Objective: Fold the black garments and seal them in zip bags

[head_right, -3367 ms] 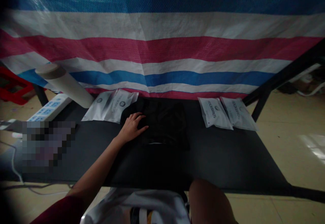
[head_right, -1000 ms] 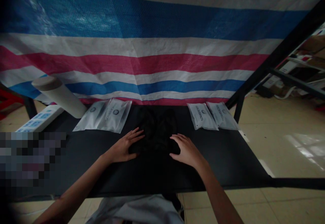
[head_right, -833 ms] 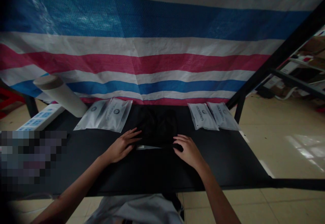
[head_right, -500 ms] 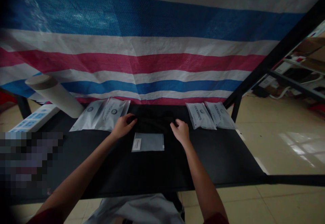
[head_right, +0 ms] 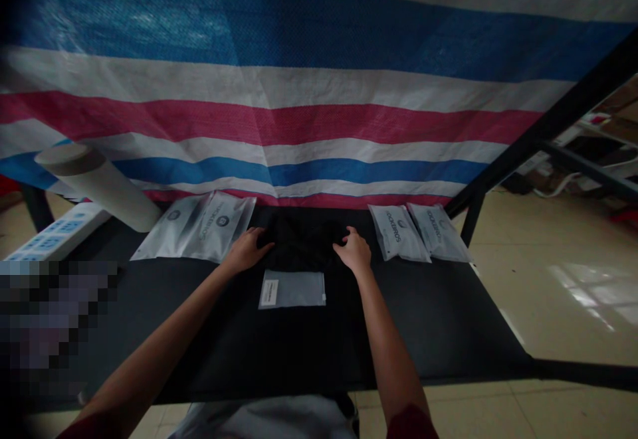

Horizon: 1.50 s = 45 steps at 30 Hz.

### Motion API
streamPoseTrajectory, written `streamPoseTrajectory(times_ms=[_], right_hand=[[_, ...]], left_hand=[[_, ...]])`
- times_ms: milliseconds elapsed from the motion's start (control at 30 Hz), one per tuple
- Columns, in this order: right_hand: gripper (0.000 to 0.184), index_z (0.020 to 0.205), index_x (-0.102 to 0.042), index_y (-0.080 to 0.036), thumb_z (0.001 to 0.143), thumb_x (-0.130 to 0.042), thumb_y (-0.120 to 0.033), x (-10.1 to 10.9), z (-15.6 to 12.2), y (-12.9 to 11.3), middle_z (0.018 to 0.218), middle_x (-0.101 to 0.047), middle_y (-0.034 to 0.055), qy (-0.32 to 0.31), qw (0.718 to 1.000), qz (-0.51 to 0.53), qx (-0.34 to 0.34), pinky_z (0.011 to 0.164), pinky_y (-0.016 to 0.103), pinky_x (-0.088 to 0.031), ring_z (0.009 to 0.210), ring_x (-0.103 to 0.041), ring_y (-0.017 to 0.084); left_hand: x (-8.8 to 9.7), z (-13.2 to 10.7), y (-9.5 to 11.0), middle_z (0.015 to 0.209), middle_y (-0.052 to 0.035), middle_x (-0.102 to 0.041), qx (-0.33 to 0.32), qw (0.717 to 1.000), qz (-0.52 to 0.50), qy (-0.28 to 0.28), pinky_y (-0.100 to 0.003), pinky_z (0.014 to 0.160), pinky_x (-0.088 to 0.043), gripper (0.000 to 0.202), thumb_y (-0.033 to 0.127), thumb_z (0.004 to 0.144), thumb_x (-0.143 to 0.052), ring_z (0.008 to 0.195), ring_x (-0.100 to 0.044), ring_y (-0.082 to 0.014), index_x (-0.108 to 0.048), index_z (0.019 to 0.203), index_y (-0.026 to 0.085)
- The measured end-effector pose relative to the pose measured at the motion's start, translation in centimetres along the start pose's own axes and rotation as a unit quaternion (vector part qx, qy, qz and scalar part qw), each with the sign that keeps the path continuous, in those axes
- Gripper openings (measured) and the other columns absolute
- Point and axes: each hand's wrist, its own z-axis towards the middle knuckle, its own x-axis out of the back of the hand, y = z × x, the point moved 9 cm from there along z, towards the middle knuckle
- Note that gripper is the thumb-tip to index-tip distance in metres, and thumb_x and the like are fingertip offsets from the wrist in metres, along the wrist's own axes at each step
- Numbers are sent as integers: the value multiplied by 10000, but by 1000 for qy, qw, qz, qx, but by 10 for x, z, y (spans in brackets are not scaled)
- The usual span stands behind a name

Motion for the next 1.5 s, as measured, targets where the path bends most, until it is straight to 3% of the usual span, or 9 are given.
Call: streamPoseTrajectory(times_ms=[167,300,500,667,867,1033,1200,1333,1500], right_hand=[[336,1007,-673,-170,675,-675,-217,-17,5,7,895,-720,57,-30,989,143,28,758,313,-497,859,-679,224],[142,760,-673,-163,648,-585,-168,-14,0,1,741,-652,14,-56,951,289,90,692,294,-469,735,-626,185],[161,487,-565,-177,523,-428,-101,1,-12,-12,710,-511,1,-93,923,315,199,669,270,-391,710,-536,146],[178,568,-597,-167,563,-444,-76,-3,-15,-11,783,-512,9,-123,927,291,203,658,261,-398,733,-538,143],[506,1119,-648,-236,653,-566,-54,16,-38,-32,987,-565,35,-107,946,173,254,888,359,-450,953,-557,192],[369,971,-691,-250,660,-632,-59,31,-77,-47,1108,-563,64,-34,953,86,287,966,421,-427,1070,-524,241],[306,800,-690,-245,647,-599,4,17,-115,-33,1014,-593,63,-9,957,38,287,893,435,-468,1037,-535,261],[229,922,-700,-236,698,-708,-189,13,-133,-29,1047,-581,98,-6,957,15,291,902,453,-479,1066,-524,291],[192,927,-719,-233,770,-707,-343,15,-148,-42,1006,-606,106,-14,954,-2,300,859,429,-506,1007,-557,282]], left_hand=[[4,0,3,821,-20,-620,-25,984,-179,-2,-319,744,-505,209,254,716,-612,782,-603,-185,-548,899,176],[7,-7,9,770,-15,-608,-58,953,-295,-26,-319,746,-509,149,228,681,-570,786,-597,-184,-552,819,178],[9,-17,22,728,-32,-553,-152,958,-241,-40,-323,740,-475,92,205,660,-532,737,-547,-168,-486,583,184],[16,-22,24,870,-57,-598,-171,963,-207,-26,-354,825,-473,68,172,679,-516,862,-582,-193,-555,734,180],[39,-45,49,1188,-98,-560,-212,964,-161,-17,-431,1016,-405,508,212,701,-645,1144,-514,-263,-526,1196,204],[29,-60,59,1165,-72,-570,-229,973,-30,-27,-463,974,-416,292,170,704,-658,1134,-472,-291,-633,987,234],[17,-60,46,1076,-74,-574,-207,978,3,-17,-452,925,-440,255,65,662,-602,1093,-486,-287,-654,859,218],[22,-59,43,1148,-86,-532,-183,983,-9,12,-464,952,-431,148,287,722,-691,1105,-486,-301,-668,845,209],[20,-50,30,1017,-83,-548,-106,992,-51,41,-381,890,-472,307,443,927,-471,943,-556,-217,-624,876,183]])
